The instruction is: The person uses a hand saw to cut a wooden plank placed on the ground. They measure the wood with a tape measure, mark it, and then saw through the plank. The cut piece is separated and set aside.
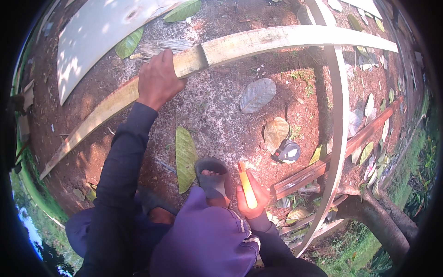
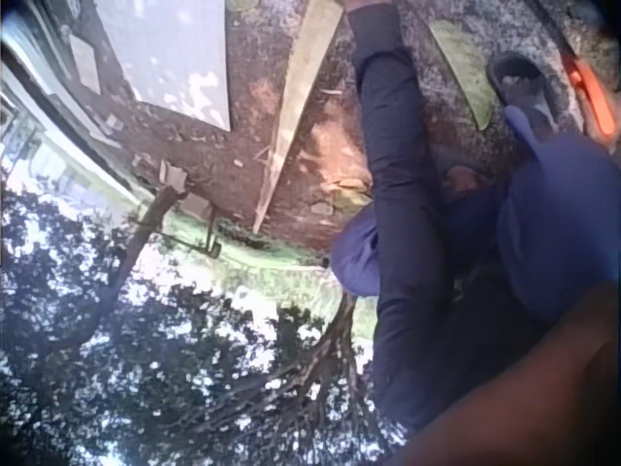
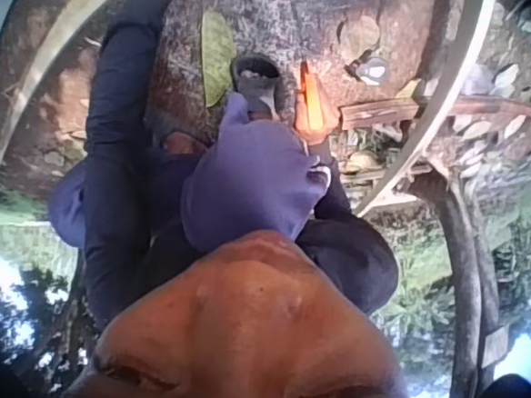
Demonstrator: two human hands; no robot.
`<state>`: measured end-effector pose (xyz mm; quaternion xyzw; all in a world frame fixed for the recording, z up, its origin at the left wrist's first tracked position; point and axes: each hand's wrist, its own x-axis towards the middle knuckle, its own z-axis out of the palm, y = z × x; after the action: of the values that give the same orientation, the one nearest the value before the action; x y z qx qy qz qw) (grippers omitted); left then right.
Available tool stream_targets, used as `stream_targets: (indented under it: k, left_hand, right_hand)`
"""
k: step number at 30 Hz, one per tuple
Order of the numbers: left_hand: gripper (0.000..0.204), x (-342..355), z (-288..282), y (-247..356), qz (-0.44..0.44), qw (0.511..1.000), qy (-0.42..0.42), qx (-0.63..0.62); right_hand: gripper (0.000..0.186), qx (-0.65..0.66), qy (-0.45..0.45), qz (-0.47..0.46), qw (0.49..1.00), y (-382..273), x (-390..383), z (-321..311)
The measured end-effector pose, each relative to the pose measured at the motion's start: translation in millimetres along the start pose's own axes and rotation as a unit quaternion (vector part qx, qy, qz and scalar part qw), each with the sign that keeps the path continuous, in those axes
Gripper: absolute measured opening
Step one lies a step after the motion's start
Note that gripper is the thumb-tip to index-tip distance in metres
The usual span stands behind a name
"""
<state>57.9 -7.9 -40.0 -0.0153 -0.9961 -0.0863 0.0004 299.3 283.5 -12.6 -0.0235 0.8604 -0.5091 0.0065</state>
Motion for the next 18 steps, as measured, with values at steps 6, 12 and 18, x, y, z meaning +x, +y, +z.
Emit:
stream_targets:
  k: [6, 12, 18]
  left_hand:
    - [0.045, 17, -2, 7, 0.025, 0.999, 0.042, -0.012]
    - [0.047, -4, 8, -3, 0.008, 1.000, 0.004, 0.005]
    - [0.057, 2, -1, 3, 0.012, 1.000, -0.009, 0.016]
  right_hand:
    - [0.041, 0.098, 0.037, -0.032, 0.994, -45, 215, 63]
    - [0.052, 0.007, -0.009, -0.023, 1.000, 37, 17, 13]
    - [0.043, 0.090, 0.057, -0.039, 0.994, 8, 105, 55]
